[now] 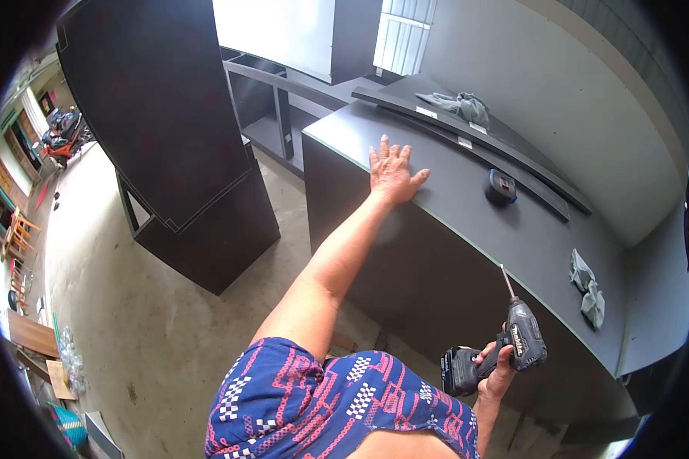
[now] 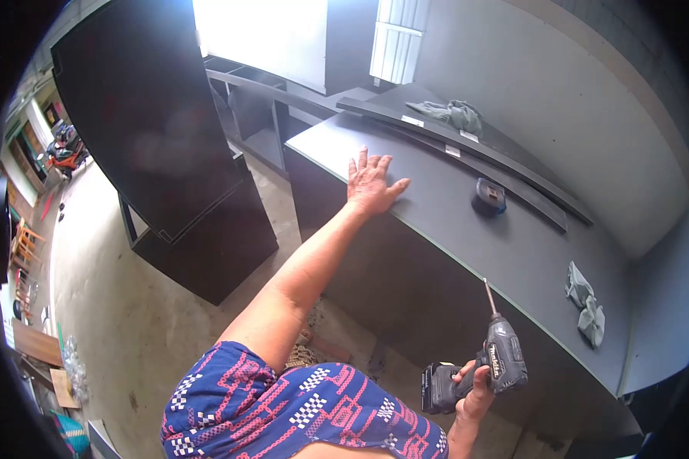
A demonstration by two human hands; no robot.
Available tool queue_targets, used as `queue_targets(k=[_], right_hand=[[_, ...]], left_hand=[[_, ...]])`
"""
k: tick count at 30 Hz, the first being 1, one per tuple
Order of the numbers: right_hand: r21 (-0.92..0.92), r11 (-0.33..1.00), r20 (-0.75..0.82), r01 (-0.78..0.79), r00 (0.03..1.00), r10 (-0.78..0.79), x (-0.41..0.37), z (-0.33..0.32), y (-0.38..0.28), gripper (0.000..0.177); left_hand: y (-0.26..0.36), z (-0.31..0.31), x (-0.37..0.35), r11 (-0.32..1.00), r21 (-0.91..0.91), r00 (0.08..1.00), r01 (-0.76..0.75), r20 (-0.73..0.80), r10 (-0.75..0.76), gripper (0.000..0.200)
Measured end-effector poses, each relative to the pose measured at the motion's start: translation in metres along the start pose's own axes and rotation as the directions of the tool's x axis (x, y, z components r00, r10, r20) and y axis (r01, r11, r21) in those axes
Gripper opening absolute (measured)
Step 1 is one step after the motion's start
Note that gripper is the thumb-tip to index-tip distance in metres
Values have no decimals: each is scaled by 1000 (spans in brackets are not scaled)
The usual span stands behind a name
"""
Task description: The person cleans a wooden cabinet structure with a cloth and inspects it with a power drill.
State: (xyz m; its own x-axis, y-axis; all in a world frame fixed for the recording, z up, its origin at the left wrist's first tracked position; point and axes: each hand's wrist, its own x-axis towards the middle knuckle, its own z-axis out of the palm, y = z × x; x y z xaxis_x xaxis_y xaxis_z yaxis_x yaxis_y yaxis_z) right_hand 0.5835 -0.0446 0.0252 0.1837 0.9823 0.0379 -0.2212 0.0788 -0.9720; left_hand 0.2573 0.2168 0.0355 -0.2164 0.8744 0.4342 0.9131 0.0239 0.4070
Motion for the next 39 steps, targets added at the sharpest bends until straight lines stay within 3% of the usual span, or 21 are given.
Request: queue_targets(k=[25,33,36,39], right_hand=[[-9,1000,-28,26,999,-26,-6,0,17,80],[-5,1000,-65,-22,998,22,-7,0,18,93],[78,995,-11,-68,998,69,-6,3,12,95],[85,995,31,-44,999,42,-5,-7,24,61]], left_hand=[[6,-9,-1,1000,12,1000,11,22,-12,71],[9,-12,0,998,65,1000,8,26,-9,71],[2,-5,1,995,65,997,-72,-25,73,59],[9,-8,0,999,38,999,4,38,-5,64]])
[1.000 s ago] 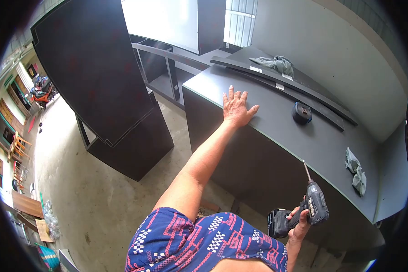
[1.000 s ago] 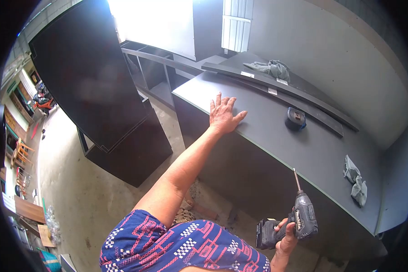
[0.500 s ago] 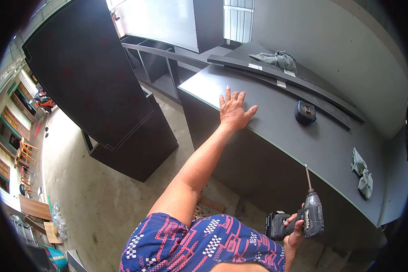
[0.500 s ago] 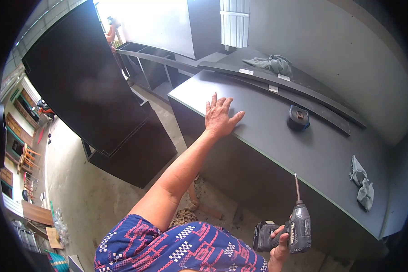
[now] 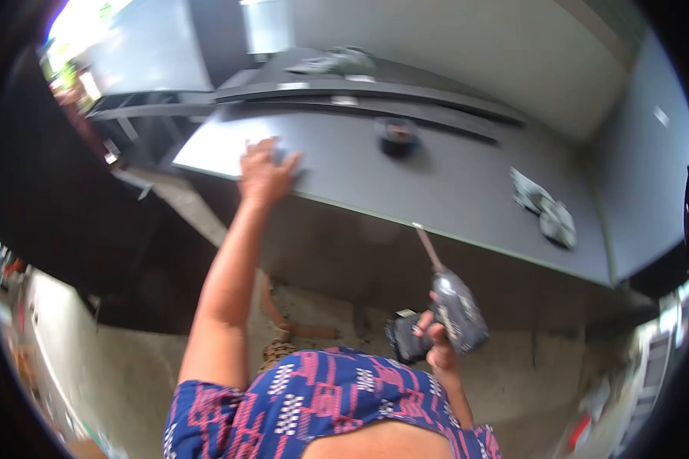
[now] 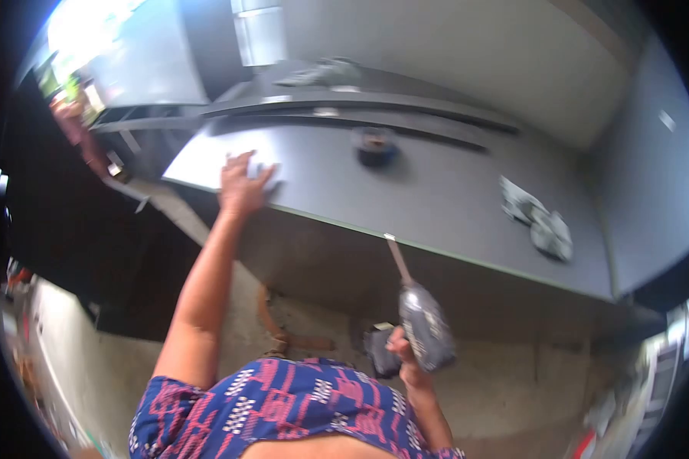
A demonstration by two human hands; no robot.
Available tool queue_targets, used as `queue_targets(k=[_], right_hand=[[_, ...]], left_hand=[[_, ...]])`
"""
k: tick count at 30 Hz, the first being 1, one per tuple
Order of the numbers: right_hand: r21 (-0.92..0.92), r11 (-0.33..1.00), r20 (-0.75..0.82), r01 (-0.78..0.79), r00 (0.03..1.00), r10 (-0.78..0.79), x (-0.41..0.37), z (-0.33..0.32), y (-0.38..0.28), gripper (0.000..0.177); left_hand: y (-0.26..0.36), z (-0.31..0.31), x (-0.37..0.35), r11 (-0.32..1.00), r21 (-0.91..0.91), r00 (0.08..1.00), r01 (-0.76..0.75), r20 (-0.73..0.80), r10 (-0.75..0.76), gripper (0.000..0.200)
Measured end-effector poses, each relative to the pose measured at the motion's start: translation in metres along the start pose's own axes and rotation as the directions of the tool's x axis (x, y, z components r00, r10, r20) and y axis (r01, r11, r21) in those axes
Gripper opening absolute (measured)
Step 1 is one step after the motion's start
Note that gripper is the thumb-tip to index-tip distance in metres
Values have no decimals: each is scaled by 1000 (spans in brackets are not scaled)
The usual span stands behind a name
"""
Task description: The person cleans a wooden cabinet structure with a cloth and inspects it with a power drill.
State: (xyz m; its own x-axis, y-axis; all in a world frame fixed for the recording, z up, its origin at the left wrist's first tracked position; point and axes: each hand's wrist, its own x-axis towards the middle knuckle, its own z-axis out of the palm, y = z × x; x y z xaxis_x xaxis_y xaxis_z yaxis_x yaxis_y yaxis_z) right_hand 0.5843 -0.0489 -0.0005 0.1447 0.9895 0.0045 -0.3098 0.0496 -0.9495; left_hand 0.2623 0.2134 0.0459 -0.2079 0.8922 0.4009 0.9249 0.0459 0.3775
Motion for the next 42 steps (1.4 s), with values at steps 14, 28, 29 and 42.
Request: queue_targets(k=[14,28,29,42], right_hand=[[-37,992,-241,118,963,-123,-16,-38,-12,89],[-266,953,-279,142,936,-217,-10,-42,-6,91],[-272,951,-270,149,937,-224,-10,-43,-5,92],[-221,957,-294,190,922,-251,-15,-58,11,94]], left_hand=[[-13,-2,4,998,69,1000,9,-21,-8,68],[-41,16,16,983,146,984,-112,-123,131,60],[-35,9,11,988,100,985,-115,-119,126,59],[-22,-1,7,999,29,1000,17,-3,-17,69]])
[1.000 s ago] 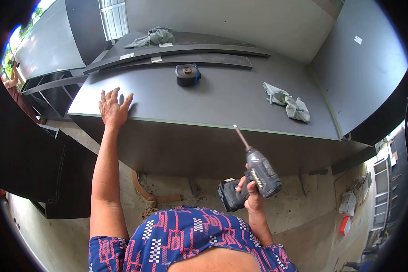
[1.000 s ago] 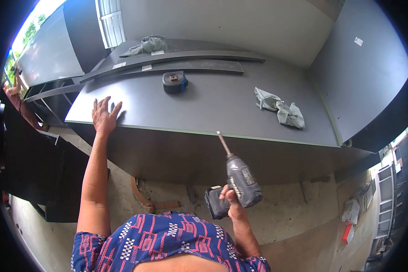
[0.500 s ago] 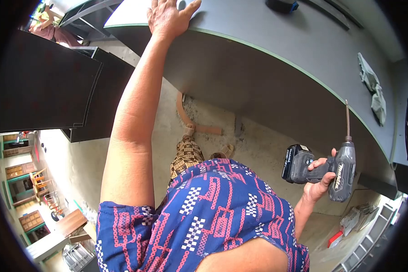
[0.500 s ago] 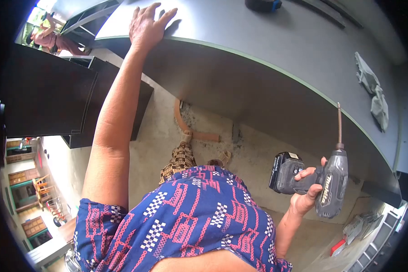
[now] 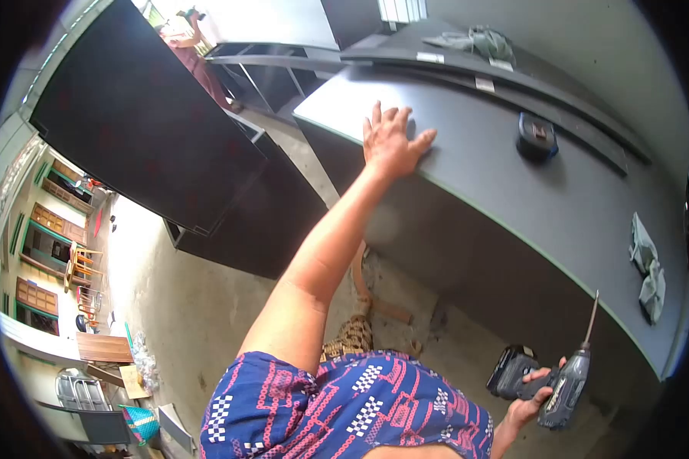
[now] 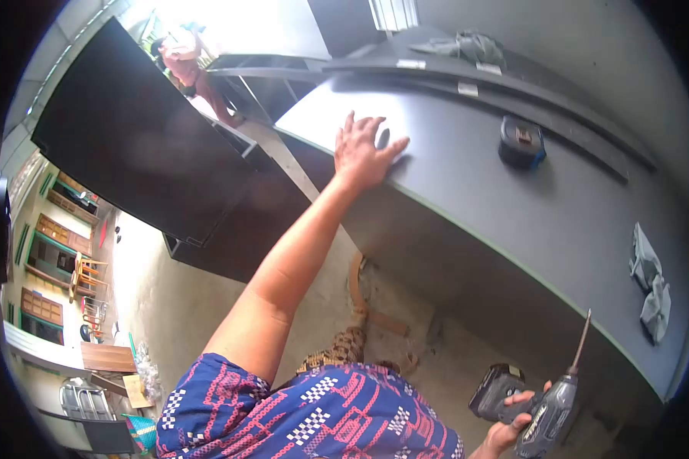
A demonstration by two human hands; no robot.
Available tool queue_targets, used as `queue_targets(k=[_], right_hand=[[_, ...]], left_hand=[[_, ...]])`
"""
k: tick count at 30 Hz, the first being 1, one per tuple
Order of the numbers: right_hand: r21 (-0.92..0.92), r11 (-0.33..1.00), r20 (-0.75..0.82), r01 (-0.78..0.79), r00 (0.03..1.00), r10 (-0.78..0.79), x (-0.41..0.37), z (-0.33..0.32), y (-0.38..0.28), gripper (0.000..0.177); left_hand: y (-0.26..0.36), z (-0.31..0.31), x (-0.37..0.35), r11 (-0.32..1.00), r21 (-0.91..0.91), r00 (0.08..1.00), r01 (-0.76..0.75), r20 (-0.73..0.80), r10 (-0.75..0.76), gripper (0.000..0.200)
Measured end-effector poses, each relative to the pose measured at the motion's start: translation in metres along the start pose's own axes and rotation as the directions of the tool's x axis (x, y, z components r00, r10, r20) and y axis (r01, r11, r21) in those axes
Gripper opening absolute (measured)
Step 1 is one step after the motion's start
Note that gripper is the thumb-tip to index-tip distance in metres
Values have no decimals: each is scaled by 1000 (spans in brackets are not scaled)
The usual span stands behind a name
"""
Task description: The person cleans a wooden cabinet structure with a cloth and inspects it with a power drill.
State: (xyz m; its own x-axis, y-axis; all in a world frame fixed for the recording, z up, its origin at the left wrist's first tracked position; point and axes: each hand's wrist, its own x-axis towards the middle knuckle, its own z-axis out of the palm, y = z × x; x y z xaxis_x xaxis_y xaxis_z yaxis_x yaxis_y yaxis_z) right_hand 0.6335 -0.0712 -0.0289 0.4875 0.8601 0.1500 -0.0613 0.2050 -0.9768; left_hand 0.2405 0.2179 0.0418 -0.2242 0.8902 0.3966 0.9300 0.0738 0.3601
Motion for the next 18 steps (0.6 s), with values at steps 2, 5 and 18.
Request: queue_targets(k=[2,5,18], right_hand=[[-9,1000,19,8,1000,-8,0,-10,2,92],[14,1000,-25,15,1000,-14,3,-12,6,96],[16,997,-82,80,993,-79,42,25,-38,82]], left_hand=[[7,1,-5,1000,-2,1000,-1,14,1,70],[8,3,-4,1000,-4,1000,-8,15,8,72],[6,3,-7,999,-26,999,-39,-36,38,70]])
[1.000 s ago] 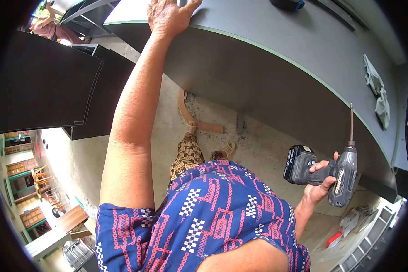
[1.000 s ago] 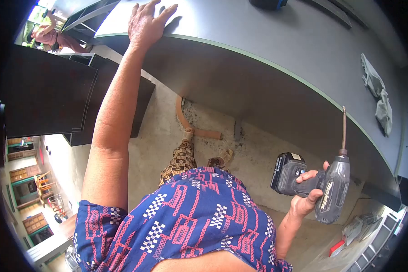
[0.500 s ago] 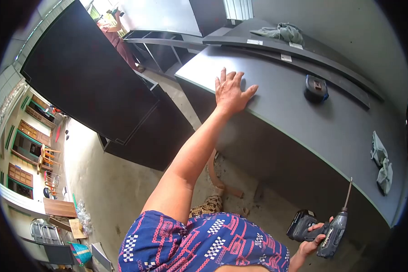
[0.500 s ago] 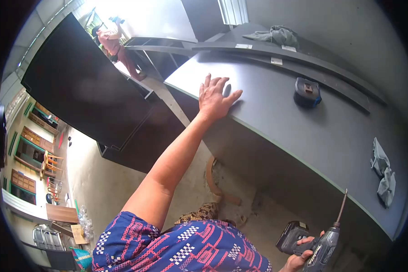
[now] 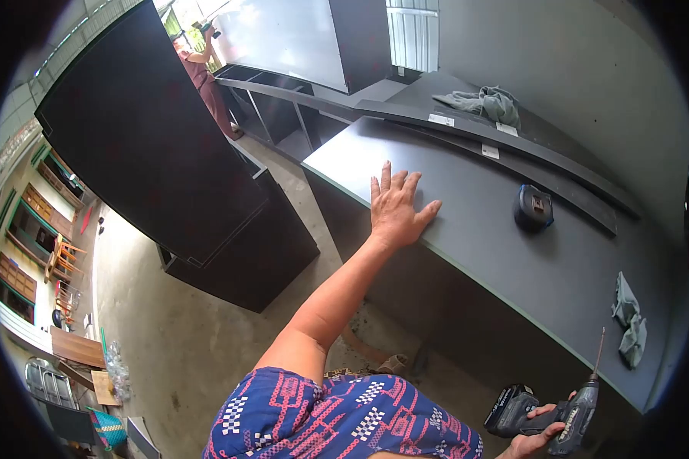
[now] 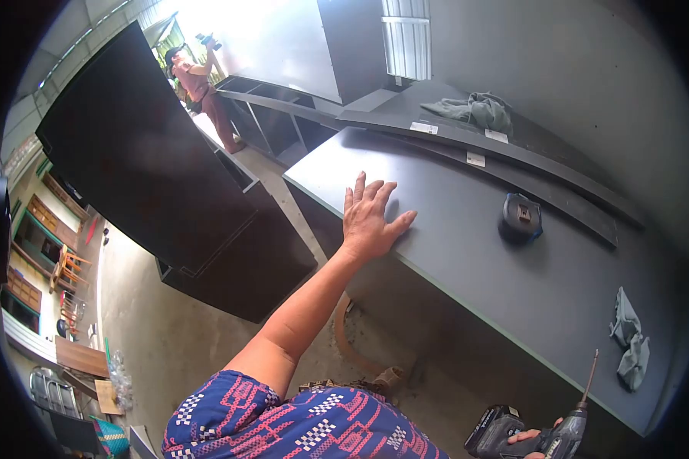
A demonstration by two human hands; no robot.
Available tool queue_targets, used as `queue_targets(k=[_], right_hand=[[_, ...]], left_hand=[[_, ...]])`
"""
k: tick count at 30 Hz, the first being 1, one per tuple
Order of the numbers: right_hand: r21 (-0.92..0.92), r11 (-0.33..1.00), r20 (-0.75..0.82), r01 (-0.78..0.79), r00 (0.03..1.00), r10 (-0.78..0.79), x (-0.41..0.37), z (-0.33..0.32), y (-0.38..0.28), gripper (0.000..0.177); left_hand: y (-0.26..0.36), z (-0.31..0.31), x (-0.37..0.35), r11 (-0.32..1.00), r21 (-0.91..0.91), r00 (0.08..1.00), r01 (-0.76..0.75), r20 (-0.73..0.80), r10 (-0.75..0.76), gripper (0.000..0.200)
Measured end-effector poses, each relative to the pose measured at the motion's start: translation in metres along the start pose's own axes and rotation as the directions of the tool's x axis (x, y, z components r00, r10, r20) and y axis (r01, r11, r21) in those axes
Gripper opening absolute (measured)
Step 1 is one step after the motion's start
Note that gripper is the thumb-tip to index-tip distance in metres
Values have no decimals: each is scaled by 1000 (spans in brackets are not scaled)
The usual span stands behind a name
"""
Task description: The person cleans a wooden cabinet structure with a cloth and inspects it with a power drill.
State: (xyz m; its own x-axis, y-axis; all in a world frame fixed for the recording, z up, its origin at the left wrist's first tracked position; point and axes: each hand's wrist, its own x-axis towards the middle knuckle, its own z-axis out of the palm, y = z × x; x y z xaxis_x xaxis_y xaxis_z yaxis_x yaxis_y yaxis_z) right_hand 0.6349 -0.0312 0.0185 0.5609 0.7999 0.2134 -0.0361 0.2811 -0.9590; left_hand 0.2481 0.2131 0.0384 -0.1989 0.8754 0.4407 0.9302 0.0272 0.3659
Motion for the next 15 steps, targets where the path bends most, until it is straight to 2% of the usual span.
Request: queue_targets(k=[4,7,9,11,13,15], right_hand=[[20,993,-78,-114,990,115,18,15,-14,73],[54,993,-68,-102,992,106,27,27,-12,72],[84,990,-119,-114,985,123,31,34,-9,73],[35,996,-38,-76,996,78,36,28,0,74],[-3,996,-100,-91,991,90,35,48,-9,74],[-23,993,-66,-119,991,117,39,46,-3,62]], left_hand=[[-2,2,-1,1000,1,1000,-18,-25,18,69],[0,-2,-1,1000,-1,999,-20,-34,20,68],[2,-3,0,1000,-17,1000,-13,-11,13,66],[5,-7,0,999,-35,1000,-29,2,29,65],[4,-9,-1,998,-20,998,-52,18,52,65],[3,-8,-1,997,-39,998,-65,-1,65,64]])
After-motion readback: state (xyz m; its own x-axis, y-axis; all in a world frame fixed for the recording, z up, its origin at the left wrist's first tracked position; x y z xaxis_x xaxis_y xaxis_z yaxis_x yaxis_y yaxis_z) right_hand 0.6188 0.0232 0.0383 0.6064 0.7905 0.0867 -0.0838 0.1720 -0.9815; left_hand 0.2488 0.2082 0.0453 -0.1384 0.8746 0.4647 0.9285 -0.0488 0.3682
